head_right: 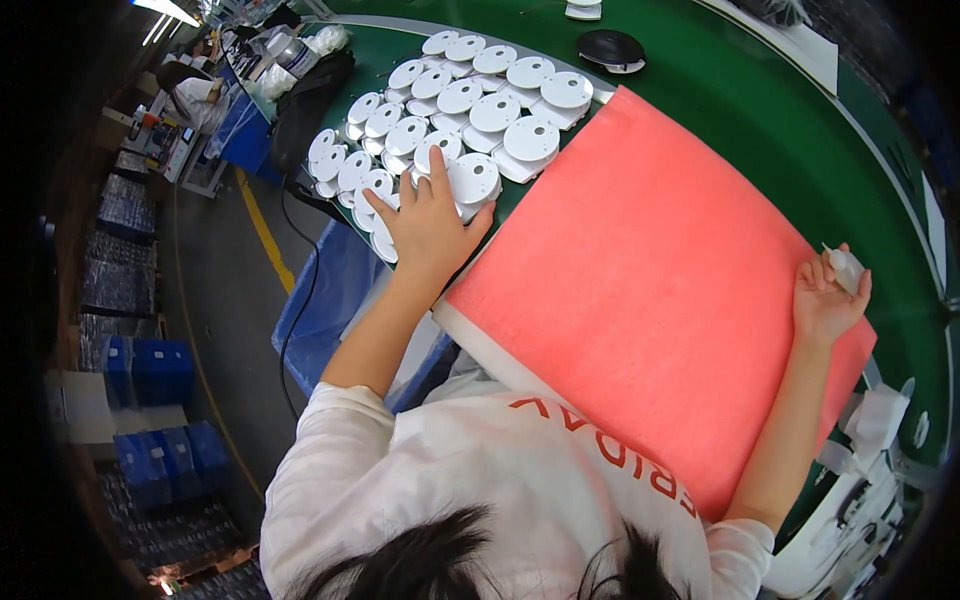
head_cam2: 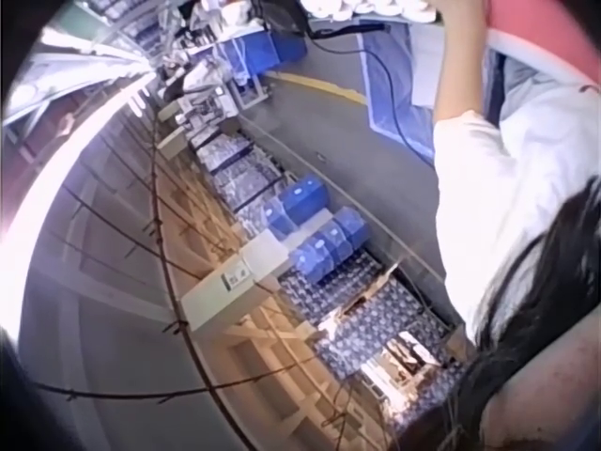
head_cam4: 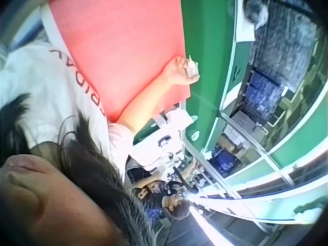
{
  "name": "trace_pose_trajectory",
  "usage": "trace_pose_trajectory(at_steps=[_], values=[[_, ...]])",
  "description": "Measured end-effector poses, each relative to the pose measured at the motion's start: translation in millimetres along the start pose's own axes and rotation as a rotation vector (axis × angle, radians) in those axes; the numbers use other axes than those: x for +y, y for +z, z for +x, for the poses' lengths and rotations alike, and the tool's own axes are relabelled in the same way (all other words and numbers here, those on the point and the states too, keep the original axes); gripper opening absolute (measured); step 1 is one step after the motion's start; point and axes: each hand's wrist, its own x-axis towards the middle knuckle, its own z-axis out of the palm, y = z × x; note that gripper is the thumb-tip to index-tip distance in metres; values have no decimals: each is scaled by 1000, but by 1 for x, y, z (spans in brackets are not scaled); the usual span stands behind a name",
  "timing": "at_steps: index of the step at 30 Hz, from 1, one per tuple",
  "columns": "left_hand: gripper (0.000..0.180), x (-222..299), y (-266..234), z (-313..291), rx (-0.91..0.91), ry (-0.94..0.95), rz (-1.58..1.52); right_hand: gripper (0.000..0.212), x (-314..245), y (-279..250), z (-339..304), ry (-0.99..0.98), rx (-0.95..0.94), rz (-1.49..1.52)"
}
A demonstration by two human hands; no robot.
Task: Assembling small electronic components by applying liquid from a squeeze bottle and organizing them on a tray.
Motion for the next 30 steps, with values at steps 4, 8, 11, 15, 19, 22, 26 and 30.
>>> trace_pose_trajectory(at_steps=[4, 8, 11, 15, 19, 22, 26, 30], values=[[87, -3, 1, 5, 0, -19, -8, 36, 1, 0, 0, 1, 0, -4], [85, -5, 5, 8, 6, -25, 23, 36, -1, -2, 0, 11, -33, 3], [84, -9, 5, 9, 69, 1, 30, 36, 0, 0, -1, 11, -9, 1], [83, -11, 2, 10, 44, -8, 35, 36, 0, 2, -1, 6, -7, -3], [83, -12, 1, 13, 11, -40, 13, 36, 0, 1, 0, 13, -17, 0], [82, -10, -3, 18, -76, -81, 45, 36, 0, -3, 0, 17, -28, 10], [84, -8, -4, 18, -39, -103, 141, 37, -1, -4, 1, 24, -41, 14], [83, 14, -8, 20, 195, 141, -64, 37, -1, -3, 0, 27, -29, -12]])
